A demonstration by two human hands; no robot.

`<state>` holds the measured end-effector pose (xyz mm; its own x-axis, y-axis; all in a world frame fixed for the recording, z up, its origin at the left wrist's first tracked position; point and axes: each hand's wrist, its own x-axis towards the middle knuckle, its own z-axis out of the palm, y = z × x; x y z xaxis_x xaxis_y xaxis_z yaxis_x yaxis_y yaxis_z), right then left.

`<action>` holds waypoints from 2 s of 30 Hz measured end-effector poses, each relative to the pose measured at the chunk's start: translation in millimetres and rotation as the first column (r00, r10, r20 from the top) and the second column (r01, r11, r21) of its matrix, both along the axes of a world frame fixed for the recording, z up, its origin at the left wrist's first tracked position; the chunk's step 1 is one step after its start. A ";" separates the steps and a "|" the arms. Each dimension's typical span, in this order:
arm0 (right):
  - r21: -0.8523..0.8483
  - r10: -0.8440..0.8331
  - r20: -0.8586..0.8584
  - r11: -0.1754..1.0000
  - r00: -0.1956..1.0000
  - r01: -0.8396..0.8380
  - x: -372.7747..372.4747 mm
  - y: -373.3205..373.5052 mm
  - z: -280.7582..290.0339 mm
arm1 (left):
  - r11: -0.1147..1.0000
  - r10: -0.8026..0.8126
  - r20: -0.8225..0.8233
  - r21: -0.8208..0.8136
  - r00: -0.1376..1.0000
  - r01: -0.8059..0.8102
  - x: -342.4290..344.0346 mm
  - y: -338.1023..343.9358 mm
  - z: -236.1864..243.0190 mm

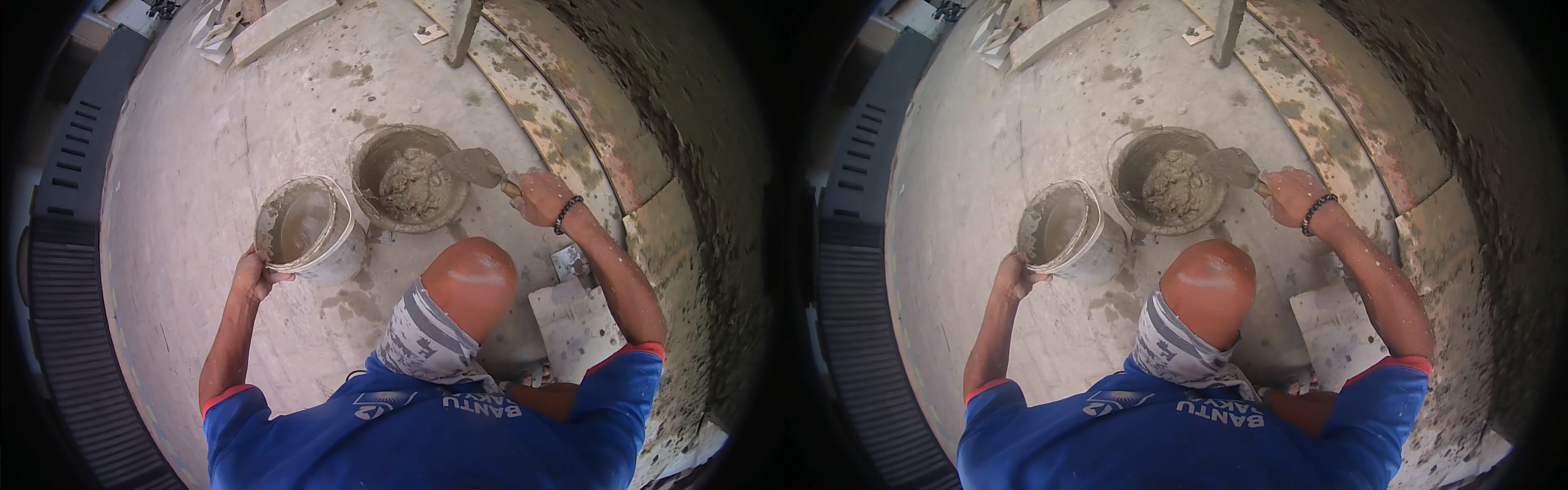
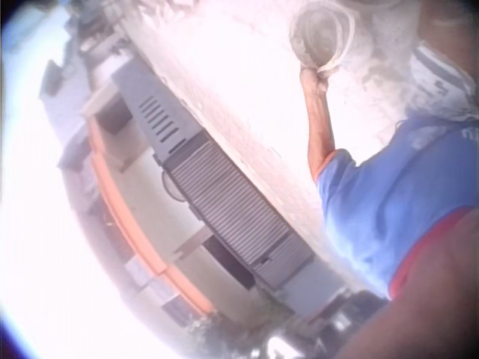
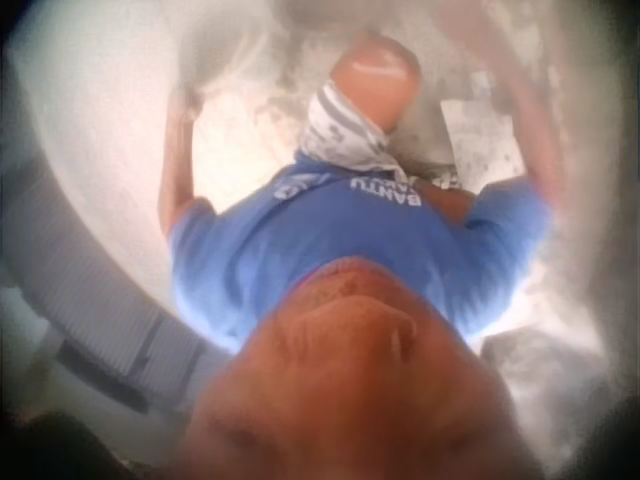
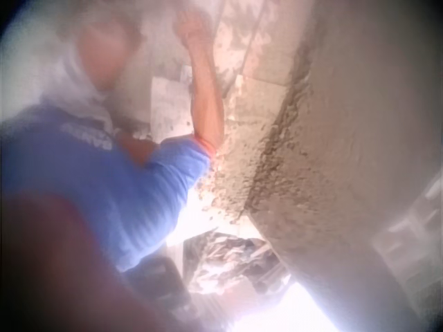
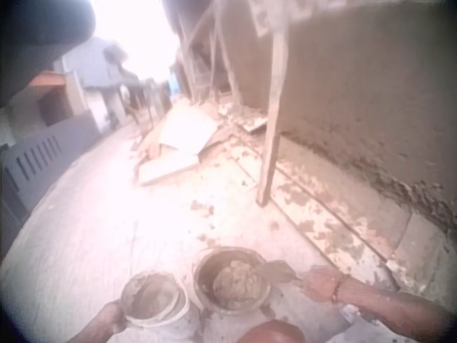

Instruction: The person mixes cement in a bucket using a trowel and then applies the mixture to a vertical wall. They scoop the cement from the bucket and spread it onto the wall surface, smoothing it out with the tool.

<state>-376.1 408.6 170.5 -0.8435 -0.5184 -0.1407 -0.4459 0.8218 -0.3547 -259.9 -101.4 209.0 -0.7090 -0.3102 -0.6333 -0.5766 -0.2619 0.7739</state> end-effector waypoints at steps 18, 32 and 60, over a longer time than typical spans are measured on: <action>0.238 0.149 0.082 0.957 0.985 -0.164 -31.4 -125.0 -24.9 | 0.441 0.057 -0.194 -0.875 0.979 -0.199 86.7 -42.1 -87.8; 0.321 0.112 -0.058 0.943 0.992 -0.088 -70.7 -126.0 -62.1 | 0.994 0.004 -0.229 0.107 0.973 0.021 -104.0 146.4 -186.0; 0.332 0.234 0.025 0.915 0.972 -0.229 -41.9 -131.2 -88.2 | 0.986 0.151 -0.423 0.128 0.894 -0.107 -100.8 194.7 -136.0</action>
<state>-418.1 277.5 82.3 -0.7088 -0.6257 -0.3256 -0.6410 0.7641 -0.0729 -360.8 93.3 73.0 -0.8765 -0.3697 -0.3082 -0.1499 -0.3988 0.9047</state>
